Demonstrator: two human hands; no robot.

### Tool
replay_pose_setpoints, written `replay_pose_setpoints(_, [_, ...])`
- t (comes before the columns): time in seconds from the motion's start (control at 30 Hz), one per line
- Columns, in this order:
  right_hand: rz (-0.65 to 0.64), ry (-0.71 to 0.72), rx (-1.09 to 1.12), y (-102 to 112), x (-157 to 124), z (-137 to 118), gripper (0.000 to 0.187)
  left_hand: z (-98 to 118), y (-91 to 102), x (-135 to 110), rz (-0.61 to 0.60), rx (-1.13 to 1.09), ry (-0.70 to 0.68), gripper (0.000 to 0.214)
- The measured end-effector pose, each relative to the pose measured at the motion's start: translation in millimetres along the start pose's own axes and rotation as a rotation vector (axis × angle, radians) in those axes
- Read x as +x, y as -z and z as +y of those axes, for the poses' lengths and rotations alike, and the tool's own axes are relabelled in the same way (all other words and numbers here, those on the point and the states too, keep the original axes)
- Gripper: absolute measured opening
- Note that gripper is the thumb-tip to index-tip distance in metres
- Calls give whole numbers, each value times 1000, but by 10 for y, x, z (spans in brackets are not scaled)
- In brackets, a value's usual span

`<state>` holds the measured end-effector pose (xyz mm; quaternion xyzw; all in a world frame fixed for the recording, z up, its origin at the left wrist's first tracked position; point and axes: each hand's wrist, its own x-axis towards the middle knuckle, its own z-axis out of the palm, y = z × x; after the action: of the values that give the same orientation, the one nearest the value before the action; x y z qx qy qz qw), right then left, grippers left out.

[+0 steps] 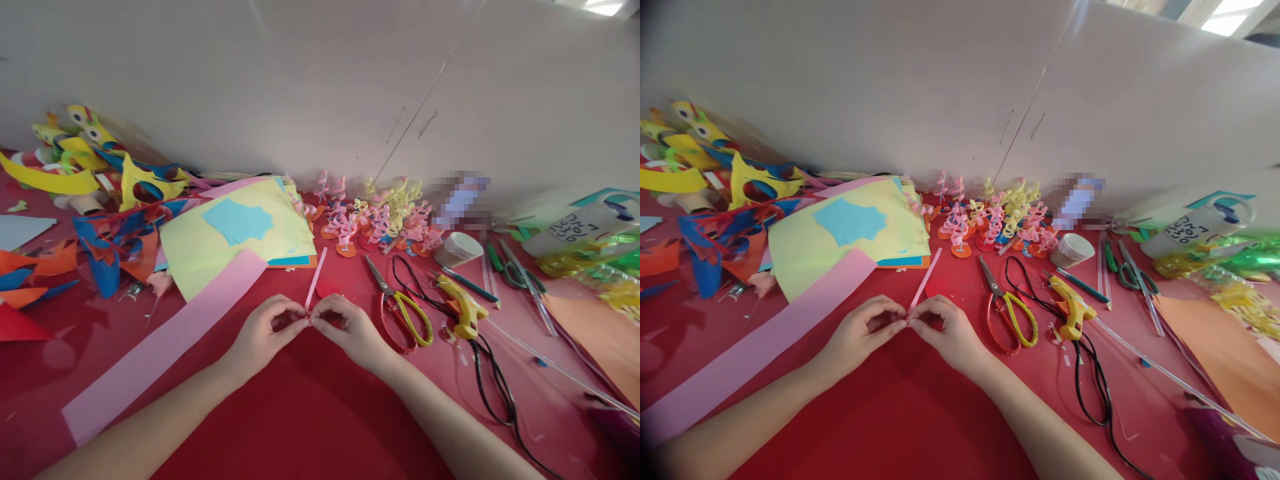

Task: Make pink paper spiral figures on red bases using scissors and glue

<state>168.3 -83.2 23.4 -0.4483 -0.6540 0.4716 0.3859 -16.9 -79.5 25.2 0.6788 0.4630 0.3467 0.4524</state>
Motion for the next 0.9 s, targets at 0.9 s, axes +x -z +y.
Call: replay_pose_setpoints(0.9, [176,454,-297,-77,-78,-38,15,108,53,46,-85,-182,176,30])
